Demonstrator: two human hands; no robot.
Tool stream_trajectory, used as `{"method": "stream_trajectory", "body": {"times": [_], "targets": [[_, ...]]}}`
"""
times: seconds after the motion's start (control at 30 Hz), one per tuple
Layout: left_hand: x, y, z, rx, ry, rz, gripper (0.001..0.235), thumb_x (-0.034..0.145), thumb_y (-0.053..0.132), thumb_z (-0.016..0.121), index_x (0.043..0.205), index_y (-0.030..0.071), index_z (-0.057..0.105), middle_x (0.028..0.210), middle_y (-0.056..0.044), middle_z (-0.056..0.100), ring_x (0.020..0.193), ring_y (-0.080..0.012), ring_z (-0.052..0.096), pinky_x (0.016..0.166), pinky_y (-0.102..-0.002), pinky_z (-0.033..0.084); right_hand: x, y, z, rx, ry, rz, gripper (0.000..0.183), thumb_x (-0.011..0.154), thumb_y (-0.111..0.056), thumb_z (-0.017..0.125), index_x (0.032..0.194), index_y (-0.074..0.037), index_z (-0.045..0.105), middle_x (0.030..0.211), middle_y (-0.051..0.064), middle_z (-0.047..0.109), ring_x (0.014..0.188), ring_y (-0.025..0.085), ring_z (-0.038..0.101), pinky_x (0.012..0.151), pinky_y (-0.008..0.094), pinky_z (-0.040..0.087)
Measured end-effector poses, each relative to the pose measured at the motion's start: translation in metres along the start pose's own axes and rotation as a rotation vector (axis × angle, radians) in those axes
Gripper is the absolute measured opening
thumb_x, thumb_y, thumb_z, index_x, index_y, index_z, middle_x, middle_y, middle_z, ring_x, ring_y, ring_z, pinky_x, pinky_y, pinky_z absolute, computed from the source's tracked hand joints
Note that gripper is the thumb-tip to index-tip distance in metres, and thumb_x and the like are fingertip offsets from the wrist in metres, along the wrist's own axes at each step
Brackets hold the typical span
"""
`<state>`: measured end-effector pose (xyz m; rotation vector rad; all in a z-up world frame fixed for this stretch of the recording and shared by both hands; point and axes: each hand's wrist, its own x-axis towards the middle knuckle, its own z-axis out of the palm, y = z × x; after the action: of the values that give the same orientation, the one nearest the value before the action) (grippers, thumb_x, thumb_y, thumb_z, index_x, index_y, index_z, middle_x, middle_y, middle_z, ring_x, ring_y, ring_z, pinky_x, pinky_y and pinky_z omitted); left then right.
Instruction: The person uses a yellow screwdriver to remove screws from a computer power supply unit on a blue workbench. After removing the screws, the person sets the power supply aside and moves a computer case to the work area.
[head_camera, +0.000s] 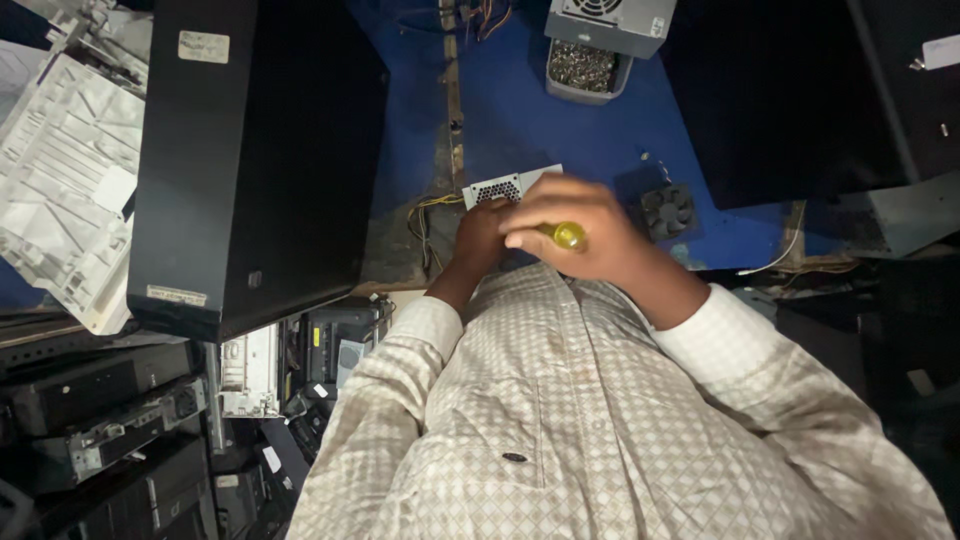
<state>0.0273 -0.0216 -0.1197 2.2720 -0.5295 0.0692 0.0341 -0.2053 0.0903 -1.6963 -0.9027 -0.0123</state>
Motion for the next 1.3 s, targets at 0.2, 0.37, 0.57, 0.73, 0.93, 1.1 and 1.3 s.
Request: {"method": "stream_trajectory", "body": {"times": [0.2, 0.37, 0.57, 0.73, 0.93, 1.1, 1.3], "targets": [[-0.001, 0.003, -0.004, -0.072, -0.045, -0.082, 0.014, 0.078, 0.019, 0.073, 0.09, 0.012, 0.073, 0.094, -0.007, 0.071, 0.092, -0.0303, 0.069, 0.076, -0.042, 0.055, -0.008, 0.013, 0.01, 0.169, -0.014, 0.092, 0.012, 0.098, -0.014, 0.075, 0.098, -0.002, 0.072, 0.09, 0.009, 0.075, 0.08, 0.018, 0.075, 0.072, 0.029, 0.058], [-0.001, 0.008, -0.009, -0.157, 0.008, -0.045, 0.01, 0.081, 0.013, 0.074, 0.091, 0.011, 0.073, 0.091, -0.007, 0.071, 0.089, -0.0296, 0.069, 0.076, -0.041, 0.055, -0.019, 0.02, 0.006, 0.221, 0.015, 0.176, 0.029, 0.1, -0.02, 0.071, 0.078, -0.003, 0.061, 0.072, 0.004, 0.061, 0.063, 0.013, 0.056, 0.059, 0.029, 0.041], [-0.002, 0.01, -0.012, -0.166, 0.042, 0.012, 0.011, 0.082, 0.01, 0.076, 0.092, 0.009, 0.073, 0.092, -0.008, 0.072, 0.089, -0.0301, 0.069, 0.079, -0.041, 0.054, -0.025, 0.018, 0.002, 0.339, -0.052, 0.112, 0.046, 0.103, -0.042, 0.062, 0.078, -0.005, 0.056, 0.077, 0.005, 0.058, 0.067, 0.013, 0.053, 0.062, 0.03, 0.04], [-0.001, 0.004, -0.008, -0.187, 0.038, 0.012, 0.012, 0.08, 0.01, 0.076, 0.092, 0.011, 0.074, 0.094, -0.007, 0.073, 0.091, -0.0291, 0.07, 0.081, -0.04, 0.056, -0.021, 0.009, 0.004, 0.416, -0.066, 0.133, 0.047, 0.112, -0.041, 0.044, 0.09, -0.004, 0.061, 0.091, 0.007, 0.062, 0.085, 0.014, 0.058, 0.079, 0.031, 0.047], [-0.002, -0.003, -0.005, -0.097, -0.074, -0.032, 0.018, 0.081, 0.014, 0.079, 0.099, 0.012, 0.076, 0.099, -0.01, 0.072, 0.094, -0.0325, 0.069, 0.082, -0.043, 0.055, -0.009, 0.0, 0.006, 0.261, -0.064, -0.017, 0.034, 0.116, -0.023, 0.046, 0.102, 0.001, 0.065, 0.114, 0.017, 0.066, 0.108, 0.023, 0.068, 0.099, 0.036, 0.056], [-0.004, -0.006, -0.003, -0.223, -0.017, -0.016, 0.026, 0.077, 0.01, 0.079, 0.102, 0.011, 0.074, 0.101, -0.01, 0.073, 0.097, -0.031, 0.07, 0.084, -0.041, 0.056, -0.001, -0.001, 0.005, 0.161, 0.055, 0.148, 0.027, 0.101, -0.018, 0.07, 0.117, 0.004, 0.07, 0.103, 0.011, 0.073, 0.091, 0.019, 0.073, 0.084, 0.029, 0.059], [-0.005, -0.014, -0.006, -0.292, -0.044, -0.003, 0.029, 0.075, 0.003, 0.077, 0.103, 0.009, 0.074, 0.098, -0.01, 0.071, 0.095, -0.0312, 0.07, 0.082, -0.041, 0.055, 0.006, 0.001, -0.006, -0.188, 0.133, -0.188, 0.039, 0.077, -0.021, 0.095, 0.101, -0.002, 0.071, 0.085, 0.011, 0.071, 0.077, 0.022, 0.073, 0.07, 0.031, 0.058]]}}
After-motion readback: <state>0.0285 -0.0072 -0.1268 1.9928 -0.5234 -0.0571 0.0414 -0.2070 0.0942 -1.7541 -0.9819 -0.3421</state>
